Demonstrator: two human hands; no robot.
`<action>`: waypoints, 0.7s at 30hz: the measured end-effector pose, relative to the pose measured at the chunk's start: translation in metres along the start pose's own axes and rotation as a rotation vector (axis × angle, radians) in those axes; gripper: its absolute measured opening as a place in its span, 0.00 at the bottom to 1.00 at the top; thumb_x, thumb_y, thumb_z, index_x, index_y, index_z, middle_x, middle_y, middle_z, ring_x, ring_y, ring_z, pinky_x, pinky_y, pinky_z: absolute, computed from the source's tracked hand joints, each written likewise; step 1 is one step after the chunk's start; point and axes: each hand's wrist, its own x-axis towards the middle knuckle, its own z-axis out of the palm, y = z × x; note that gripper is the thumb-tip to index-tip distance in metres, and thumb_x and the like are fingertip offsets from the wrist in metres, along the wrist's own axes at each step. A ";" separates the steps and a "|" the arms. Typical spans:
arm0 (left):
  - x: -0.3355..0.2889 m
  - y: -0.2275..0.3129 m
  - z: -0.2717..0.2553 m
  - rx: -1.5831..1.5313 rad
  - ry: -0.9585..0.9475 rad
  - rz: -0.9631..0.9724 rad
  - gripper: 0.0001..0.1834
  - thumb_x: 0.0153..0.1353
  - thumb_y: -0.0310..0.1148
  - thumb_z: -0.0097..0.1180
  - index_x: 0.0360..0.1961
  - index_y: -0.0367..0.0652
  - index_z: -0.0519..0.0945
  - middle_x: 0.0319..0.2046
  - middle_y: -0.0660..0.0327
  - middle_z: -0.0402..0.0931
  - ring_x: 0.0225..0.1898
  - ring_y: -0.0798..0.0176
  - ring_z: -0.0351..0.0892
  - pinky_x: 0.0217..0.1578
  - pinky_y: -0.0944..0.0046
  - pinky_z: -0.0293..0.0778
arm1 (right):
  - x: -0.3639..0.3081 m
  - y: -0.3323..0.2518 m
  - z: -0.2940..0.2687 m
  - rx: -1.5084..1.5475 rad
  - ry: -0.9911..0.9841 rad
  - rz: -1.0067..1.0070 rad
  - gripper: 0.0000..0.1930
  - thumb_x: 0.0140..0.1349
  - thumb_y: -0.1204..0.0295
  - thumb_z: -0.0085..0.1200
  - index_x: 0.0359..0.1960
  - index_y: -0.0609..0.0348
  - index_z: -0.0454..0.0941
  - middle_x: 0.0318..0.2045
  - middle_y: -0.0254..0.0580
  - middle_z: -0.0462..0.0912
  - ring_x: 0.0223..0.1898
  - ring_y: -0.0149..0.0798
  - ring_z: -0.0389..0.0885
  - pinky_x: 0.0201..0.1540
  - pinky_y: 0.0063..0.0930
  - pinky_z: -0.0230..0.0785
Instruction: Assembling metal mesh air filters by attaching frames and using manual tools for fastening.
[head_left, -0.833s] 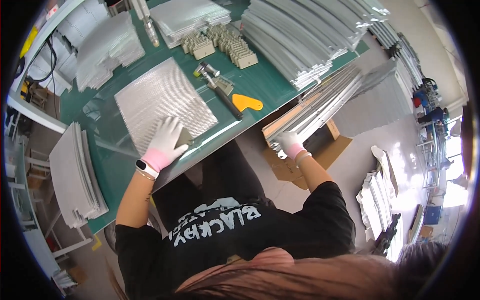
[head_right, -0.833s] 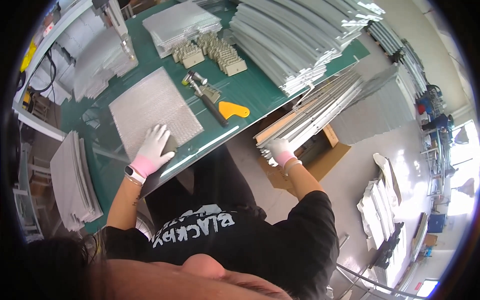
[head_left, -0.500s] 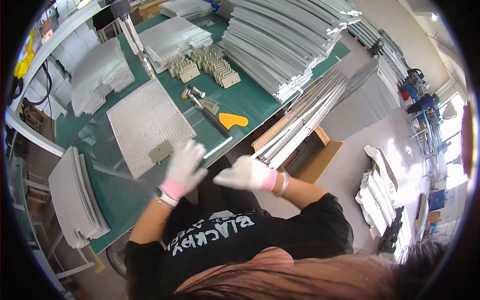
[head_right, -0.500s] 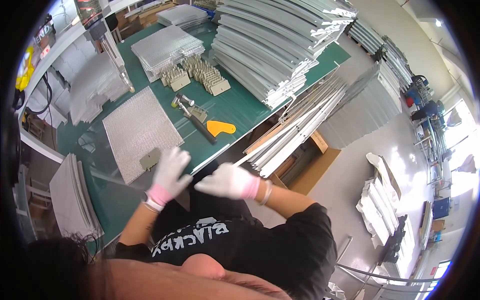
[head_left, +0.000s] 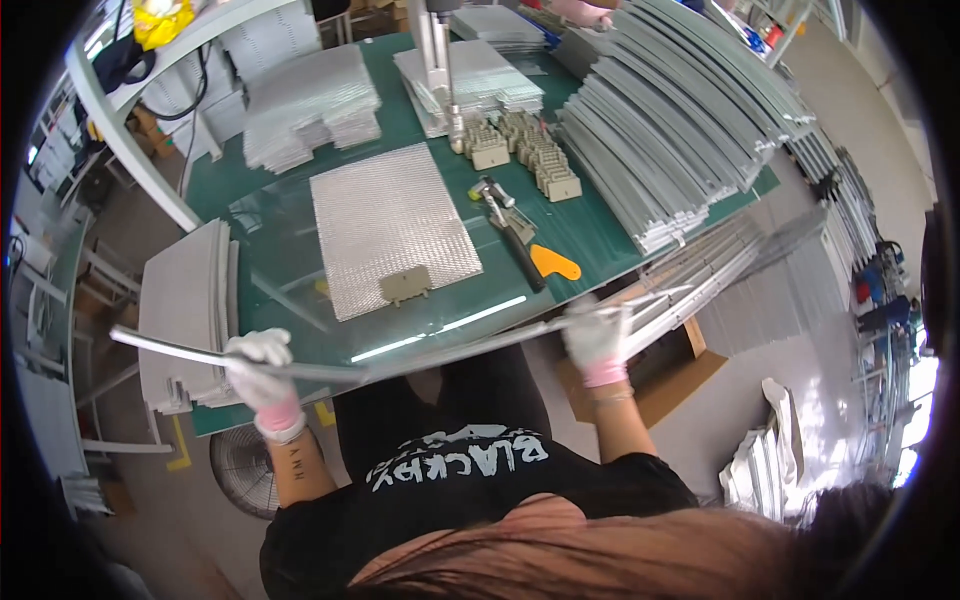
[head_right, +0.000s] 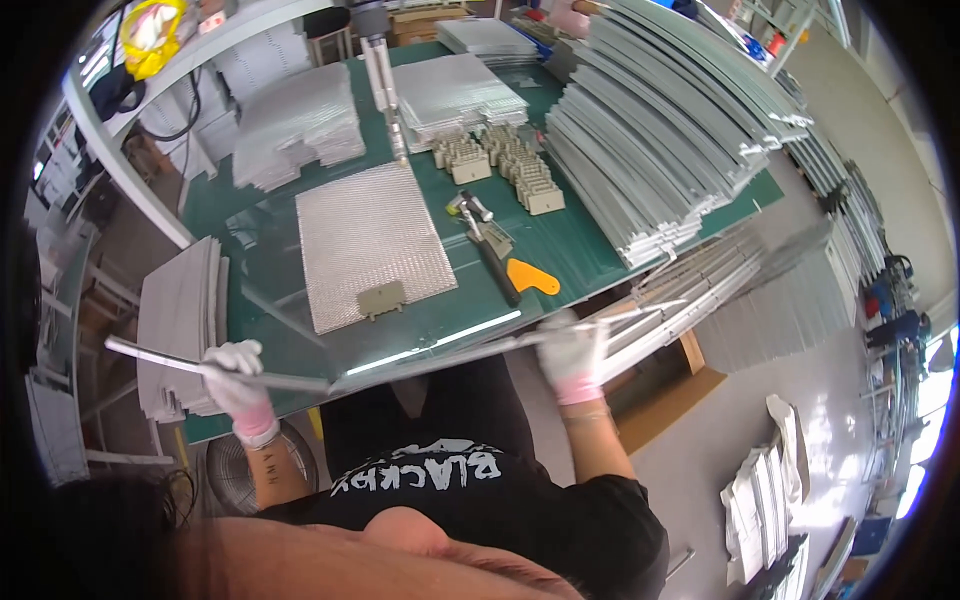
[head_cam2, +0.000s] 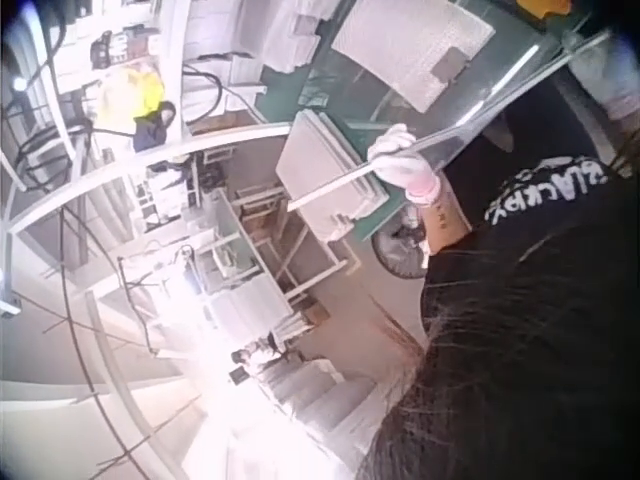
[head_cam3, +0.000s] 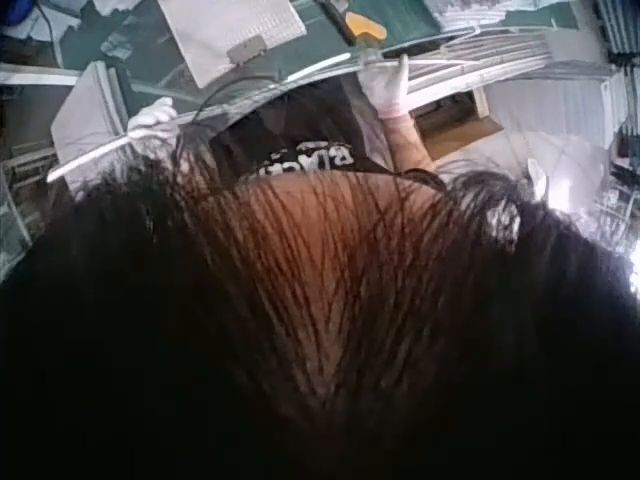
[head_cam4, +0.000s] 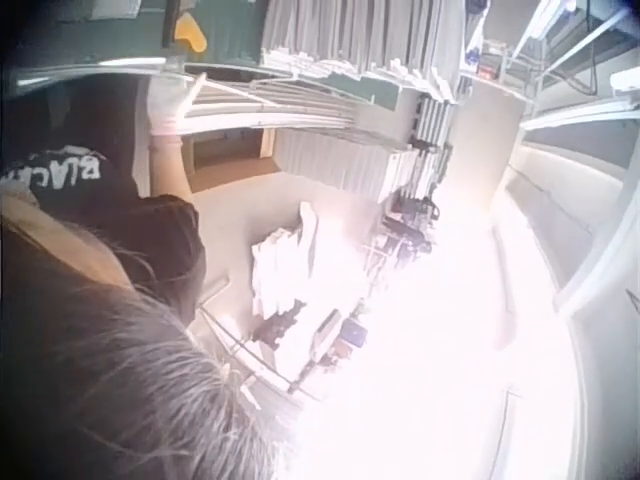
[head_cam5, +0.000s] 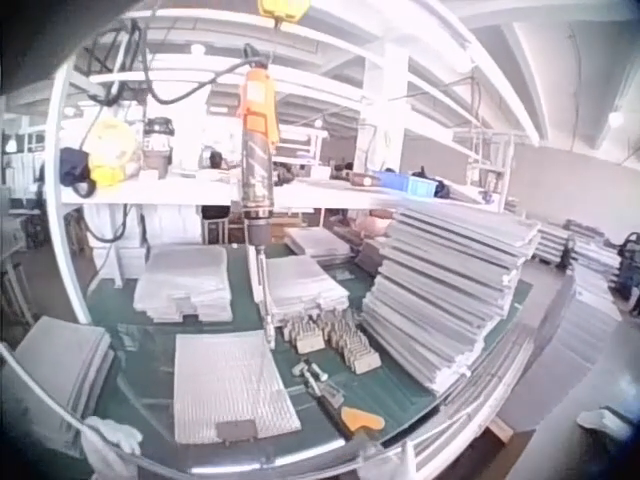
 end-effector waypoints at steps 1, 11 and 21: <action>-0.004 0.003 -0.028 -0.051 -0.039 -0.032 0.31 0.75 0.59 0.36 0.34 0.39 0.73 0.22 0.55 0.78 0.16 0.68 0.64 0.24 0.65 0.69 | 0.013 -0.035 -0.018 0.226 -0.090 -0.021 0.20 0.71 0.47 0.42 0.38 0.51 0.73 0.29 0.33 0.71 0.32 0.35 0.72 0.38 0.32 0.71; -0.119 -0.003 -0.015 0.334 -0.267 -0.693 0.28 0.74 0.48 0.40 0.28 0.37 0.80 0.15 0.65 0.70 0.16 0.71 0.68 0.18 0.69 0.61 | -0.019 -0.047 0.145 0.113 -0.643 -0.248 0.13 0.70 0.61 0.49 0.30 0.53 0.69 0.23 0.33 0.67 0.25 0.34 0.67 0.29 0.29 0.64; -0.156 0.014 0.035 0.964 -0.228 -0.152 0.38 0.58 0.30 0.60 0.68 0.30 0.60 0.66 0.41 0.60 0.71 0.40 0.54 0.70 0.45 0.50 | 0.117 0.106 0.083 -1.305 -0.618 -0.257 0.18 0.73 0.59 0.48 0.32 0.61 0.76 0.23 0.34 0.77 0.28 0.31 0.76 0.37 0.30 0.71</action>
